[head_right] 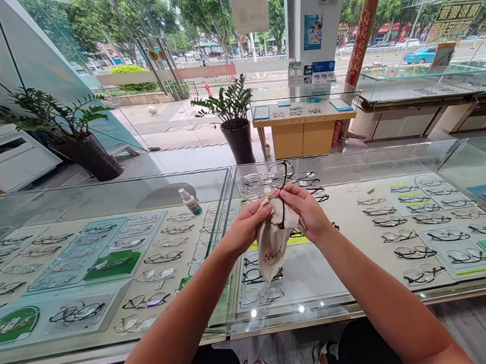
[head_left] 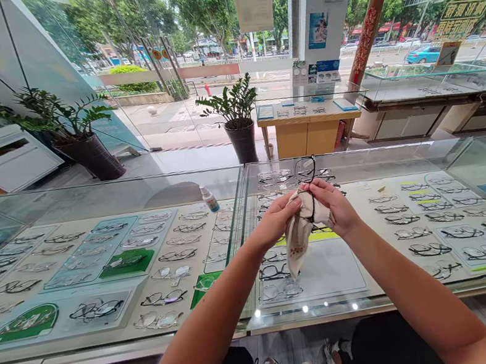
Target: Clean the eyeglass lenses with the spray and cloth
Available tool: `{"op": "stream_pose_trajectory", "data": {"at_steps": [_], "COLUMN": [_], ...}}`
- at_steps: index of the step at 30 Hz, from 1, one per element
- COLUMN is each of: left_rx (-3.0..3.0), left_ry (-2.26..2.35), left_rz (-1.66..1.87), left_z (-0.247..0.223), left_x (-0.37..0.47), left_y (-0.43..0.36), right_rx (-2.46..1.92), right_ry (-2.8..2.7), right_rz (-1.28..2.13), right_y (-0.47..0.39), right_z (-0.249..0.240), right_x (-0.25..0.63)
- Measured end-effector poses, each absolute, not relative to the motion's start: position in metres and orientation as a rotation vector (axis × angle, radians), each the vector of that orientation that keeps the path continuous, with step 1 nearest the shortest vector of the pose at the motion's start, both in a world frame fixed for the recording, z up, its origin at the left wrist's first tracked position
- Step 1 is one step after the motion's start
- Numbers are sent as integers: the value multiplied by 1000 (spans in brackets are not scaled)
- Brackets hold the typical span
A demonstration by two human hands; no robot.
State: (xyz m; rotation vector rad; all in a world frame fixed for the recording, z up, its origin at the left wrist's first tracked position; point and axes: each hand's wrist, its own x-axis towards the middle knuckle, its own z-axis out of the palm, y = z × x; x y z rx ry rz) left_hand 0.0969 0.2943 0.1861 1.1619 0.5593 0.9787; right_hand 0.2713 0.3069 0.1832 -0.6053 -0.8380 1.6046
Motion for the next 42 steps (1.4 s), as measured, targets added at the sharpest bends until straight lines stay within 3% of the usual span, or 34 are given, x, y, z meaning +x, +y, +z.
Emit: {"op": "stream_pose_trajectory", "data": {"at_steps": [4, 15, 23, 30, 42], "left_rx": [1253, 1309, 1304, 1262, 1084], "left_ry": [536, 694, 544, 793, 831], "left_rz": [910, 1156, 955, 1271, 1444], "left_z": [189, 184, 194, 183, 191], "left_x": [92, 108, 97, 113, 102], "left_y": [294, 292, 291, 288, 297], "right_rx": [-603, -599, -577, -611, -508], "right_ry": [-833, -954, -856, -943, -802], "right_rz": [1613, 1582, 1585, 1592, 1575], "right_y": [307, 297, 304, 295, 311], "right_z": [183, 188, 188, 186, 202], "right_x": [272, 267, 271, 261, 298]}}
